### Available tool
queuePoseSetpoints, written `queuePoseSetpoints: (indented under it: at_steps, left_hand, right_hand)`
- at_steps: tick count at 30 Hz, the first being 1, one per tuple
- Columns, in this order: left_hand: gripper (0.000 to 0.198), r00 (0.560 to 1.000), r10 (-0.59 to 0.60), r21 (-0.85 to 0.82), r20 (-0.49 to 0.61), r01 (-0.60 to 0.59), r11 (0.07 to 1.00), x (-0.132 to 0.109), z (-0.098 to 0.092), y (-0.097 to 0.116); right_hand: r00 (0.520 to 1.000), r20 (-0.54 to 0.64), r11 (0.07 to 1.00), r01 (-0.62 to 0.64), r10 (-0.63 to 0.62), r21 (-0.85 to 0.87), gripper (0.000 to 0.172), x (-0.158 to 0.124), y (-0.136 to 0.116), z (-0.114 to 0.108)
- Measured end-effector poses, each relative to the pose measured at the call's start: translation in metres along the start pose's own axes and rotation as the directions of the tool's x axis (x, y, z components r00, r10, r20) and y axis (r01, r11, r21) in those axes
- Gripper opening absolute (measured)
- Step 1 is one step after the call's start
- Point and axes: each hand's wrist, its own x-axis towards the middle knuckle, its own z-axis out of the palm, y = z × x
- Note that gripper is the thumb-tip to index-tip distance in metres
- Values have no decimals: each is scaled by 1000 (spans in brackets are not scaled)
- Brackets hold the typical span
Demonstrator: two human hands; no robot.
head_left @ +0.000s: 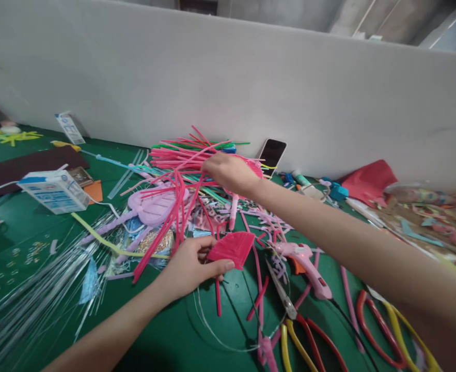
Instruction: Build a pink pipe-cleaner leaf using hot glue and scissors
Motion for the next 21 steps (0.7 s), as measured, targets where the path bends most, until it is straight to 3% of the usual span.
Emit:
queuePoseSetpoints:
  at_steps: [2,3,5,8,10,12,15,17,21]
  left_hand:
    - [24,1000,14,30,-1,-14,999,0,-1,-1]
    - [25,1000,25,49,-2,-25,998,0,-1,-1]
    - [25,999,46,90,-3,-45,995,1,-2,0]
    - [23,999,44,130,-4,-43,991,0,-4,2]
    - [23,999,42,138,-13,-40,990,0,-4,3]
    - [22,999,24,146,-34,-18,989,0,-4,5]
    - [22,998,-28,100,-54,33,994,1,-2,6]
    - [22,996,-68,44,-65,71,997,1,0,7]
    - [29,988,-93,-29,-120,90,996,2,5,5]
  right_hand:
    - [963,-151,974,-218,224,57,24,-14,13,-24]
    - [865,-268,894,-355,425,272,17,-24,15,-37]
    - [763,-328,812,-418,557,408,19,-50,9,-59]
    - [497,-210,414,-346,842,842,14,-98,-25,-82]
    - [415,-32,177,-315,909,933,21,-130,-56,-88]
    - [385,137,-7,-321,913,947,27,-156,-84,-86]
    - [366,289,-172,-319,885,932,28,-178,-111,-76]
    - [353,301,-198,-299,886,933,26,-184,-117,-69]
    - [333,248,-166,-256,910,952,23,-184,-115,-57]
